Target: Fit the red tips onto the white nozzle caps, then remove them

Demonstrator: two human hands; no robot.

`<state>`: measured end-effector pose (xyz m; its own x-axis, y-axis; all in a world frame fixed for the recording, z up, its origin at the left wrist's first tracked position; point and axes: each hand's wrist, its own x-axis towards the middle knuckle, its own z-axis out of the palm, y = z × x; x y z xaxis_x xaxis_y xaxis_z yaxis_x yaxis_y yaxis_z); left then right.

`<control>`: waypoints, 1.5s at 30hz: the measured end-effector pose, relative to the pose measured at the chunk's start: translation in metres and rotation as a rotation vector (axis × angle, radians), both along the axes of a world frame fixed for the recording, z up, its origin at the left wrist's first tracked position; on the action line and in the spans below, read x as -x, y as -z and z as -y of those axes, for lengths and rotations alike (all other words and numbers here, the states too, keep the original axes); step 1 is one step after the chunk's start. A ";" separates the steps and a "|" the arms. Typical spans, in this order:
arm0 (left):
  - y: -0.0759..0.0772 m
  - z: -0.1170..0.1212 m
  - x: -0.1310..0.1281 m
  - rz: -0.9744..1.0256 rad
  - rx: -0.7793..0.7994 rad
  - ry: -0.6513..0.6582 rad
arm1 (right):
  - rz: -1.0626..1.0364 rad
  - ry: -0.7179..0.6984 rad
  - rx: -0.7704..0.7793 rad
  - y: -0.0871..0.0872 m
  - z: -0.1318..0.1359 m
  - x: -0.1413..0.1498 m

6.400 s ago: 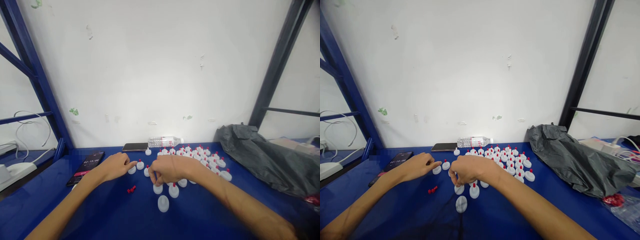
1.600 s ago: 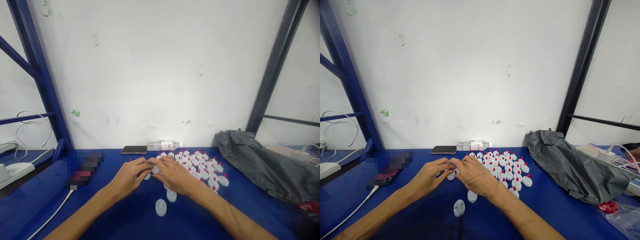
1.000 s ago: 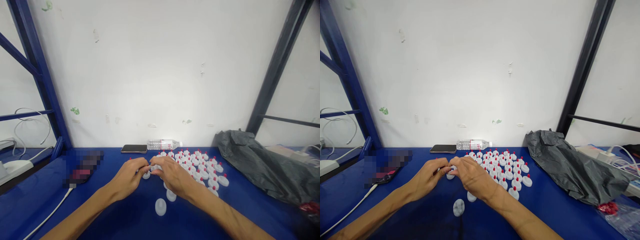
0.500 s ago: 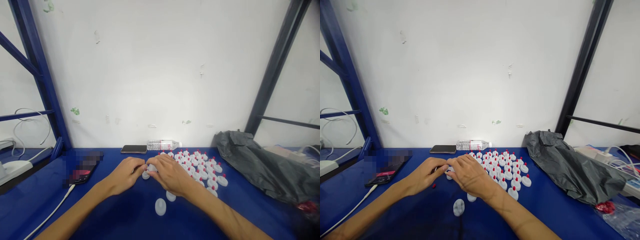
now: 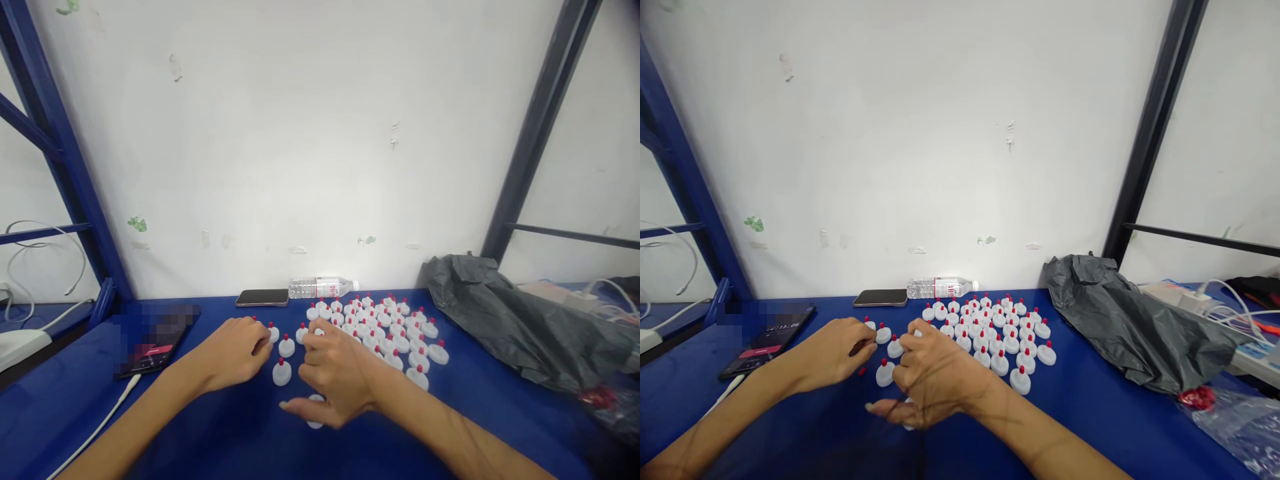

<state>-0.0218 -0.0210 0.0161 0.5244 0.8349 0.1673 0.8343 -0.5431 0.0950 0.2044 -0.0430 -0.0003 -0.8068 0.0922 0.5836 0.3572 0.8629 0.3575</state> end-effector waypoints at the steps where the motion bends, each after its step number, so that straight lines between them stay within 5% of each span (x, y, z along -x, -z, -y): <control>1: 0.000 -0.001 0.003 -0.020 0.012 -0.028 | 0.035 -0.004 0.007 0.003 0.001 0.003; 12: 0.010 -0.001 0.008 -0.136 0.205 -0.042 | 0.079 -0.023 -0.004 0.015 0.000 0.014; 26: 0.002 -0.002 -0.004 -0.063 0.038 0.002 | 0.262 0.109 0.151 0.020 0.005 0.014; 45: -0.001 -0.002 -0.006 0.064 -0.122 0.063 | 0.062 0.093 0.063 0.006 -0.002 0.006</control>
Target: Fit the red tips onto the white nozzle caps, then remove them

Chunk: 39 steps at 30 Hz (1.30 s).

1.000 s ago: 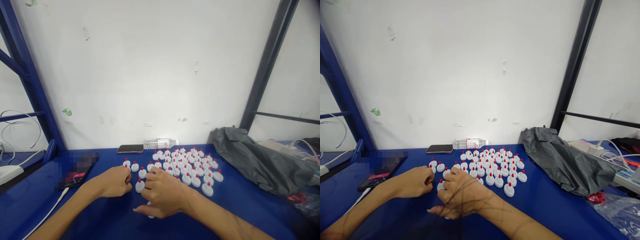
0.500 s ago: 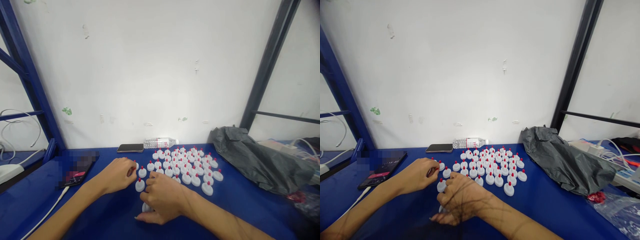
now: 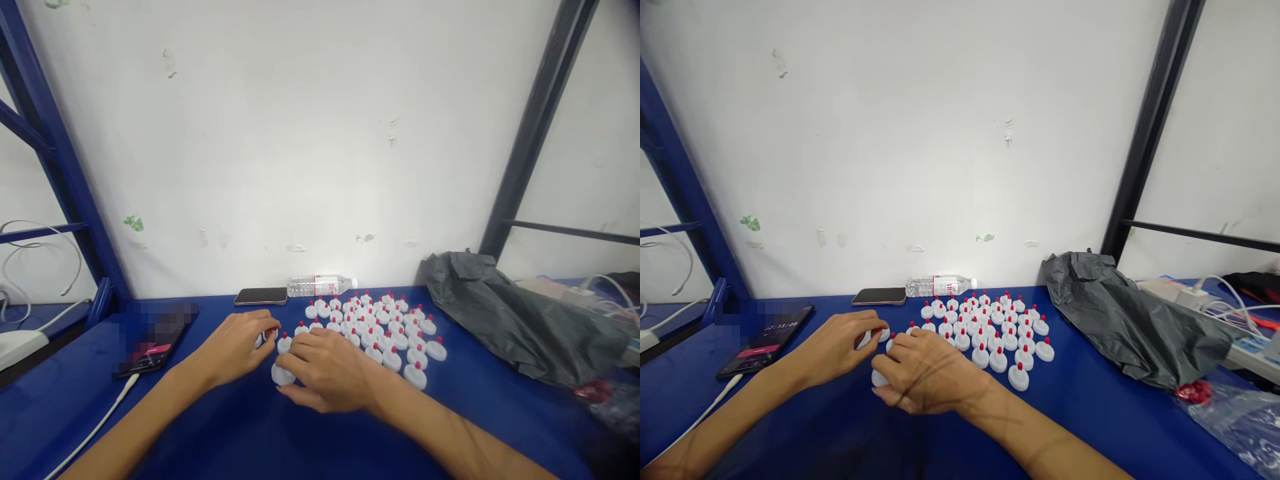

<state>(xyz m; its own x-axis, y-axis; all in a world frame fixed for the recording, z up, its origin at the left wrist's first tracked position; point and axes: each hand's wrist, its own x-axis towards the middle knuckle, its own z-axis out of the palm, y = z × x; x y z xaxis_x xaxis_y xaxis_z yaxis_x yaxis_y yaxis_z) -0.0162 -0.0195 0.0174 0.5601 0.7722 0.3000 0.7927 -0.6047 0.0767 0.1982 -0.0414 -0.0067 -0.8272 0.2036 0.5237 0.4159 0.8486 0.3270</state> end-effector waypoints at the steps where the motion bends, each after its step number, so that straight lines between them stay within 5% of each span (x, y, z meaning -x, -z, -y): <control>1: 0.000 0.000 0.000 0.003 -0.005 0.007 | -0.028 0.004 0.008 -0.001 0.000 -0.001; 15: 0.004 -0.004 0.002 0.024 -0.067 0.060 | -0.241 0.287 0.181 -0.001 -0.007 -0.008; 39: 0.014 0.000 -0.005 -0.041 -0.159 0.144 | -0.110 0.307 0.129 -0.003 -0.009 -0.008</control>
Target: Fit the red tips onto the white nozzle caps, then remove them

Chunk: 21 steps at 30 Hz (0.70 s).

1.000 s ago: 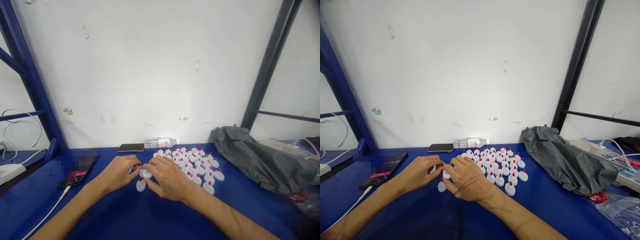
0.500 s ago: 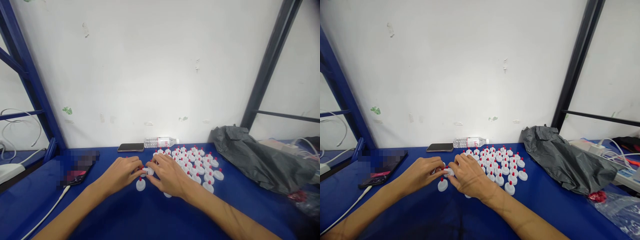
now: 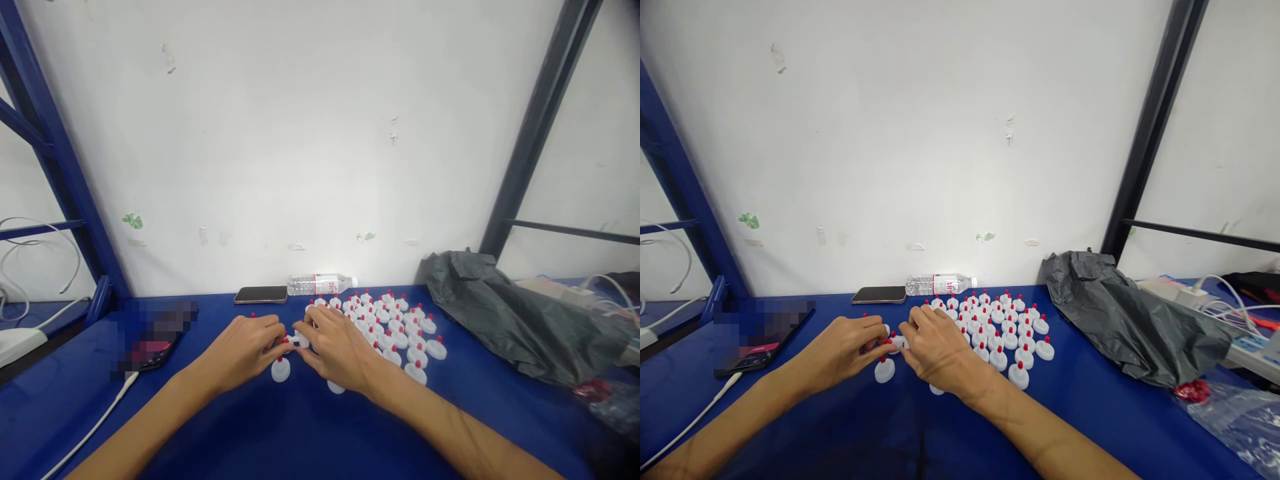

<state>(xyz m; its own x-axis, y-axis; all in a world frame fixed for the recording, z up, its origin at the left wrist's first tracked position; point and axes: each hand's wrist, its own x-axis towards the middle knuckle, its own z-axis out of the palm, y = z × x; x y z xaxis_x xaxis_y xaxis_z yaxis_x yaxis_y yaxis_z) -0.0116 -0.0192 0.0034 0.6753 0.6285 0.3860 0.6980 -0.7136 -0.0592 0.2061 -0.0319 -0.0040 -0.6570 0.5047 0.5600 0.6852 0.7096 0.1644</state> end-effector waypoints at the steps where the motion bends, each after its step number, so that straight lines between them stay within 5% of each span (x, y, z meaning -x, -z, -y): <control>1: 0.000 0.000 -0.001 -0.003 -0.001 0.004 | 0.011 -0.015 -0.008 0.000 0.000 0.000; 21: -0.009 0.007 -0.004 0.004 0.045 -0.091 | -0.092 0.049 0.019 -0.001 0.003 0.000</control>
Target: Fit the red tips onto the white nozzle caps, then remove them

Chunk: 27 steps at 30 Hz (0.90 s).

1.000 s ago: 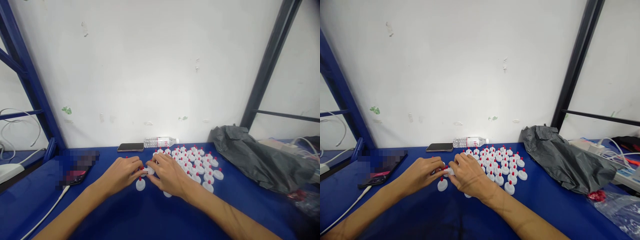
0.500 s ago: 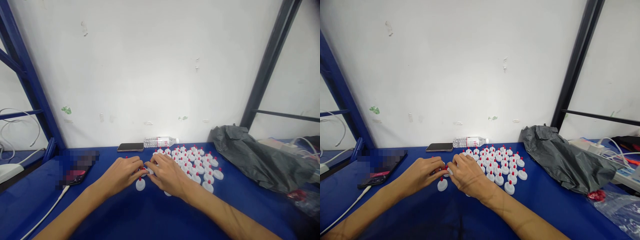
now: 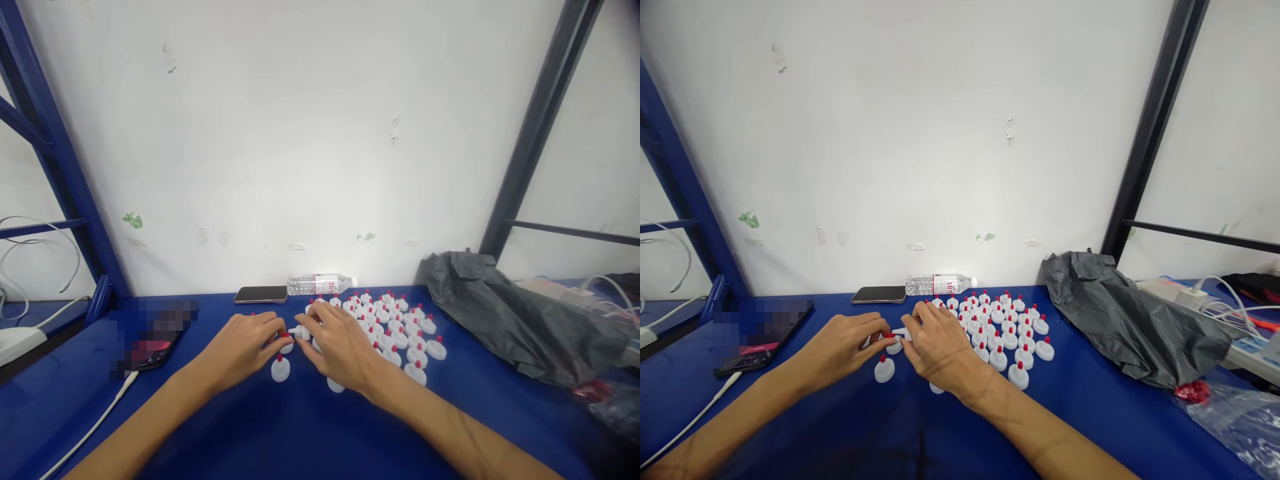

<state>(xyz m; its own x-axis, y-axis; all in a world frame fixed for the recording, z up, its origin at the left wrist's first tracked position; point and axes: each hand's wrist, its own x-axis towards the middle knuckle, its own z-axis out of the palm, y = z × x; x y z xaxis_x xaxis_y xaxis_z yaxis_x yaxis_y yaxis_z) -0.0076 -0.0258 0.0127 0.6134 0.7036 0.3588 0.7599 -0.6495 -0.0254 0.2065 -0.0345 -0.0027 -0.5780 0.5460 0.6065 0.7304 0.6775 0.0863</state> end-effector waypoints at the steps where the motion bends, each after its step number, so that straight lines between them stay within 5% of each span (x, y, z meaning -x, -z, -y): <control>1: 0.000 0.000 0.000 0.005 -0.004 -0.006 | -0.004 0.000 -0.003 0.000 0.000 0.000; 27: 0.007 0.001 -0.002 0.030 -0.019 0.115 | -0.012 -0.082 0.013 0.002 -0.003 -0.002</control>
